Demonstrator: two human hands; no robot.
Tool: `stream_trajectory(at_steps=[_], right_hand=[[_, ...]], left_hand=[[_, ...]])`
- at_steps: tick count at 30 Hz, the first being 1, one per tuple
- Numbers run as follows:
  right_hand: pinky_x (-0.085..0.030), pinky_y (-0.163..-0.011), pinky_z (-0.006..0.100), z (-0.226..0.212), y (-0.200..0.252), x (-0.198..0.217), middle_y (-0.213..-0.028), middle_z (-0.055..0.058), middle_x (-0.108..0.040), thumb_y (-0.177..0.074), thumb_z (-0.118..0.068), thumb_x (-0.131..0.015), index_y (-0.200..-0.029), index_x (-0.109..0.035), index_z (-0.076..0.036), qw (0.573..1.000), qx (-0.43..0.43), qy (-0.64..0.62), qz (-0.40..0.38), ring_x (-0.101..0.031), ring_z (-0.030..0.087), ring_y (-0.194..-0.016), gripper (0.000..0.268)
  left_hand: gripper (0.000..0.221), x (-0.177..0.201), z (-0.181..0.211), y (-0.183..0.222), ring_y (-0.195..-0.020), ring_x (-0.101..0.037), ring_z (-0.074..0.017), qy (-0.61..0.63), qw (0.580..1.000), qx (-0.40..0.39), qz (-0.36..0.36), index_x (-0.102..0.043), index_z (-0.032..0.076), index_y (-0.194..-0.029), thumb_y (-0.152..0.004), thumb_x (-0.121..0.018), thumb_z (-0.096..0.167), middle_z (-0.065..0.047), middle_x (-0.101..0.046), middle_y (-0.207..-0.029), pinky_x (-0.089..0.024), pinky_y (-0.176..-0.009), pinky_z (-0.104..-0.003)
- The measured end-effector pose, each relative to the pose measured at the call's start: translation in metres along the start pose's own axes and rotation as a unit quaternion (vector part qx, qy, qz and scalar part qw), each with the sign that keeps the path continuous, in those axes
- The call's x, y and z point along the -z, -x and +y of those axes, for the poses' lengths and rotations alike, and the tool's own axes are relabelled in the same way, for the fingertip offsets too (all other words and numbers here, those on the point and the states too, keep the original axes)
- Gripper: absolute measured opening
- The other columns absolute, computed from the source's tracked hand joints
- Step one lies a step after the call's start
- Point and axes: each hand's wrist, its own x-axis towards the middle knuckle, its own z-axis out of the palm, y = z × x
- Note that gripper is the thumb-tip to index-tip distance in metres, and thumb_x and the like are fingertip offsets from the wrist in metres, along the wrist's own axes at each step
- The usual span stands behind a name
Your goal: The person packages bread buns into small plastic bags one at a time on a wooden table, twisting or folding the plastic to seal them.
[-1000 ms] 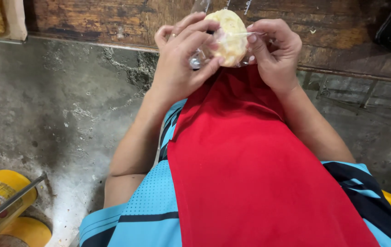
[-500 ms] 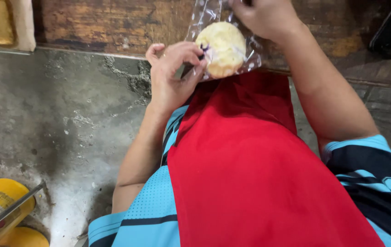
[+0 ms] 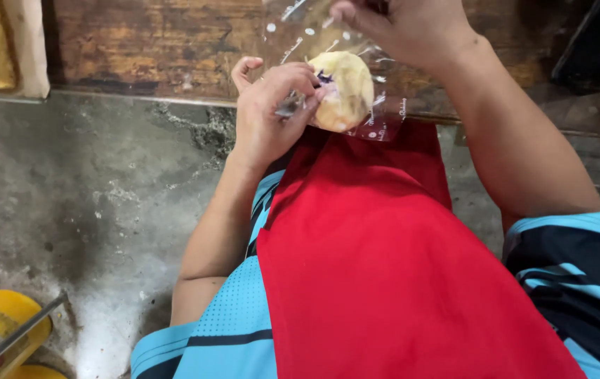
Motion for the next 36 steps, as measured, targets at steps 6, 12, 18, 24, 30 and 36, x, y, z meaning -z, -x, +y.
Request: stream_trajectory(at_steps=[6, 12, 18, 24, 30, 36], right_hand=[[-0.053, -0.073, 0.03, -0.022, 0.02, 0.015, -0.092, 0.006, -0.071, -0.11, -0.011, -0.077, -0.108, -0.073, -0.005, 0.994, 0.086, -0.003, 0.074, -0.069, 0.016, -0.079, 0.008], [-0.059, -0.081, 0.029, -0.02, 0.032, 0.002, -0.105, 0.008, -0.072, -0.1, 0.012, -0.068, -0.105, -0.064, 0.0, 0.974, 0.014, -0.19, 0.125, -0.072, 0.018, -0.092, 0.013], [-0.057, -0.08, 0.033, -0.018, 0.024, 0.014, -0.1, 0.011, -0.074, -0.096, 0.021, -0.06, -0.103, -0.071, 0.001, 0.989, 0.096, -0.06, 0.098, -0.074, 0.022, -0.09, 0.024], [-0.056, -0.089, 0.038, -0.065, 0.019, 0.041, -0.114, 0.016, -0.067, -0.094, -0.003, -0.079, -0.116, -0.069, 0.003, 0.994, 0.098, -0.051, 0.009, -0.069, 0.03, -0.106, 0.024], [-0.055, -0.096, 0.041, -0.1, 0.034, 0.022, -0.135, 0.016, -0.056, -0.084, -0.015, -0.089, -0.133, -0.061, -0.001, 0.999, 0.023, -0.014, -0.039, -0.063, 0.035, -0.118, 0.058], [-0.056, -0.1, 0.04, -0.087, 0.039, 0.007, -0.138, 0.015, -0.056, -0.088, -0.005, -0.084, -0.134, -0.06, 0.0, 0.999, 0.023, -0.023, -0.02, -0.063, 0.034, -0.121, 0.052]], left_hand=[[0.02, -0.004, -0.003, -0.015, -0.1, -0.069, -0.0127, 0.012, 1.0, 0.023, 0.018, -0.064, 0.015, -0.093, -0.092, -0.083, 0.01, 0.004, -0.074, -0.105, -0.033, -0.103, -0.036], [0.02, 0.01, -0.003, -0.008, -0.106, -0.067, -0.0138, 0.031, 0.998, -0.004, -0.055, -0.062, 0.014, -0.094, -0.085, -0.078, 0.006, 0.004, -0.076, -0.116, -0.031, -0.099, -0.035], [0.022, 0.018, -0.01, 0.0, -0.103, -0.068, -0.0141, 0.019, 0.999, -0.005, -0.044, -0.062, 0.014, -0.094, -0.082, -0.077, 0.004, 0.006, -0.075, -0.103, -0.03, -0.108, -0.041], [0.02, 0.007, -0.021, 0.007, -0.092, -0.067, -0.0172, 0.036, 0.999, 0.027, 0.004, -0.059, 0.013, -0.098, -0.091, -0.077, 0.006, 0.003, -0.077, -0.104, -0.033, -0.102, -0.036], [0.017, -0.009, -0.02, 0.01, -0.085, -0.071, -0.0166, 0.058, 0.995, 0.068, 0.053, -0.06, 0.013, -0.1, -0.096, -0.077, 0.009, 0.004, -0.076, -0.099, -0.039, -0.097, -0.031], [0.02, 0.002, -0.007, 0.021, -0.121, -0.063, -0.0201, -0.128, 0.982, -0.075, 0.116, -0.065, 0.018, -0.108, -0.097, -0.077, 0.006, 0.003, -0.066, -0.128, -0.034, -0.108, -0.039]])
